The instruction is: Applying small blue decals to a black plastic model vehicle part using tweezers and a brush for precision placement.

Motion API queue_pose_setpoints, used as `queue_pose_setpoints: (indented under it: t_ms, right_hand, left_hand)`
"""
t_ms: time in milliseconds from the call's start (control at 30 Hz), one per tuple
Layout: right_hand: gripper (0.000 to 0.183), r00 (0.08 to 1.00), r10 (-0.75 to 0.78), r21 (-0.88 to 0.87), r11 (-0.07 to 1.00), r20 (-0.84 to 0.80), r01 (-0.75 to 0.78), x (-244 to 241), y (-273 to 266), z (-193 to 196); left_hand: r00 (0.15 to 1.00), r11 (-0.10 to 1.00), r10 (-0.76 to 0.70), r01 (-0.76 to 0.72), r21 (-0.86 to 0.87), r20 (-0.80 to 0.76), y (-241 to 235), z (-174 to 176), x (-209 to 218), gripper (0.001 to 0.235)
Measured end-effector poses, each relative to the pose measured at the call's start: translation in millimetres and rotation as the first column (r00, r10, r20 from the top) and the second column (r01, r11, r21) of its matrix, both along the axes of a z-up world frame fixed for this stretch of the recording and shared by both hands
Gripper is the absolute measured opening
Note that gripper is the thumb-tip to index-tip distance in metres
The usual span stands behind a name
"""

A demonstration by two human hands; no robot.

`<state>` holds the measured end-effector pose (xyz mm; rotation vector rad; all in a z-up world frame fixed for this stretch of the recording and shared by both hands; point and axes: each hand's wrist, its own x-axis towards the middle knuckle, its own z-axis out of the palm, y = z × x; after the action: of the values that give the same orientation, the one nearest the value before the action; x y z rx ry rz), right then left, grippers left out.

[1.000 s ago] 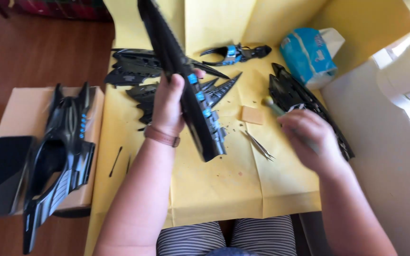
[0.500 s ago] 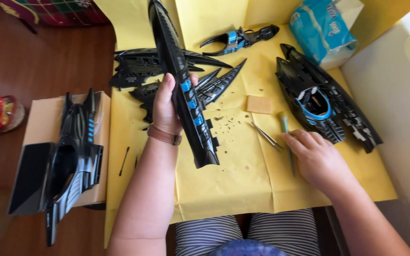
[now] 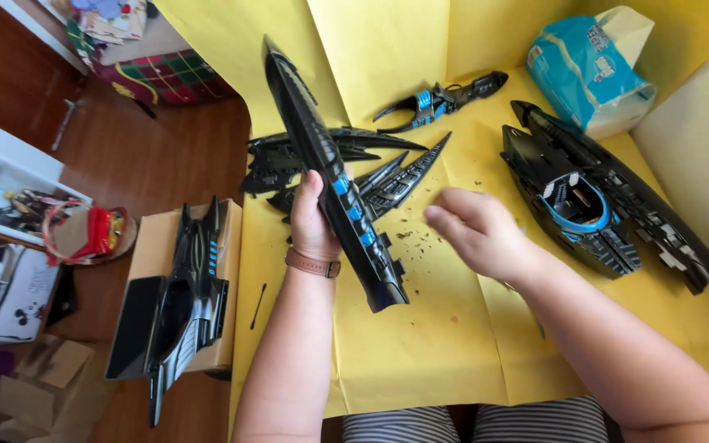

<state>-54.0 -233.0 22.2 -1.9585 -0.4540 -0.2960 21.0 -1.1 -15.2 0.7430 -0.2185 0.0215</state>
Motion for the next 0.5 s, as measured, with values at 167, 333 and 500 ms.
queue_pose_setpoints:
  t_ms: [167, 333, 500]
  right_hand:
    - [0.03, 0.845, 0.469, 0.252, 0.877, -0.258, -0.41, 11, 26, -21]
    - [0.022, 0.72, 0.585, 0.484, 0.785, -0.373, -0.387, -2, 31, -15]
    - [0.041, 0.902, 0.262, 0.331, 0.932, -0.342, -0.146, 5, 35, -49]
  left_hand:
    - [0.998, 0.997, 0.051, -0.052, 0.051, 0.024, -21, 25, -5, 0.033]
    - [0.979, 0.95, 0.163, -0.19, 0.25, 0.124, -43, 25, -5, 0.045]
    - [0.975, 0.888, 0.073, -0.159, 0.432, 0.209, -61, -8, -13, 0.066]
